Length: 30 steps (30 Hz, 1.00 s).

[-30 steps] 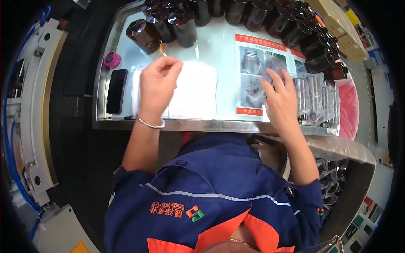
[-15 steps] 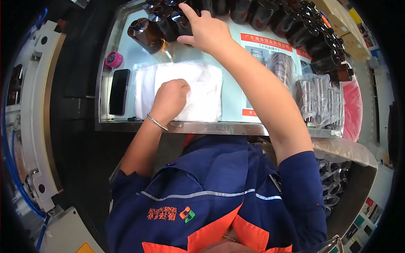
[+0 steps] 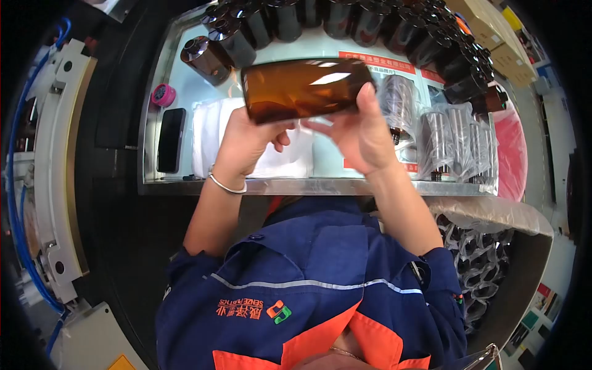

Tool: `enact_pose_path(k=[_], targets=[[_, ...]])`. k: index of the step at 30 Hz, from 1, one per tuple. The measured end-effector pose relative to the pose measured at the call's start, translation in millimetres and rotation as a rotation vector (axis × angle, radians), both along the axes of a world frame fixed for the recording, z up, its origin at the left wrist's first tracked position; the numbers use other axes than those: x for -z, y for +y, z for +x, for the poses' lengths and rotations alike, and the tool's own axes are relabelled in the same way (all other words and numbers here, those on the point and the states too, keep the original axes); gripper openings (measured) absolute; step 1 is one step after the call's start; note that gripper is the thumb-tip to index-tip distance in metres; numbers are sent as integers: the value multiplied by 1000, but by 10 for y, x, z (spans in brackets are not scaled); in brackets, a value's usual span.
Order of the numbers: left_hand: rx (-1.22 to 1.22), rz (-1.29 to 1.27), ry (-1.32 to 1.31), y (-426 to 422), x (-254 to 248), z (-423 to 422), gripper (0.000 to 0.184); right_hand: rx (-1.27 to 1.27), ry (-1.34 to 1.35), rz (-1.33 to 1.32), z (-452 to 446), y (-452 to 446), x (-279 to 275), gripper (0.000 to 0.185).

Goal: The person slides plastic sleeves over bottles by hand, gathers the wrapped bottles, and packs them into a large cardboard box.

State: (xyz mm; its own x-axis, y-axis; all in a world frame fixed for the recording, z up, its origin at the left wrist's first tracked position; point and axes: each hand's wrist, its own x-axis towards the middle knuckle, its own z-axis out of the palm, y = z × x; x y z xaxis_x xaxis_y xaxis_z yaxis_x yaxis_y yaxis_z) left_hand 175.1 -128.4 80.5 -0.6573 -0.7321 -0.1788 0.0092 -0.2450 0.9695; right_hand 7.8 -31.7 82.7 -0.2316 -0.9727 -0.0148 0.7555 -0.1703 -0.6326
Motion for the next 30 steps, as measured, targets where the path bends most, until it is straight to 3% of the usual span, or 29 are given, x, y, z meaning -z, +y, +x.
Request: enact_pose_path(k=[3, 6, 9, 11, 13, 15, 17, 21, 22, 25, 27, 30], targets=[[2, 28, 159, 89, 58, -89, 14, 74, 3, -12, 74, 135, -16, 48], [38, 281, 234, 86, 38, -71, 10, 216, 21, 29, -80, 238, -16, 41], [16, 337, 257, 86, 4, -18, 7, 365, 228, -38, -226, 366, -37, 49], [3, 353, 258, 128, -34, -9, 8, 430, 591, -50, -324, 478, -17, 62], [168, 248, 330, 207, -109, 7, 8, 419, 998, -85, -308, 573, -74, 70], [282, 54, 72, 376, -305, -55, 7, 334, 1453, -134, -237, 650, -199, 71], [327, 75, 165, 451, -294, -24, 7, 346, 1548, -208, -194, 654, -330, 79], [352, 175, 297, 514, -235, 52, 9, 210, 1197, -253, -211, 649, -256, 82], [281, 213, 381, 511, -197, 41, 8, 295, 1172, -271, -240, 615, -230, 87], [192, 254, 576, 436, -109, 67, 8, 257, 533, -79, -259, 545, -283, 89], [315, 441, 741, 409, -113, 99, 9, 84, 162, -83, -315, 489, -131, 88], [409, 467, 756, 428, -85, 40, 8, 154, 58, -77, -308, 504, 200, 86]])
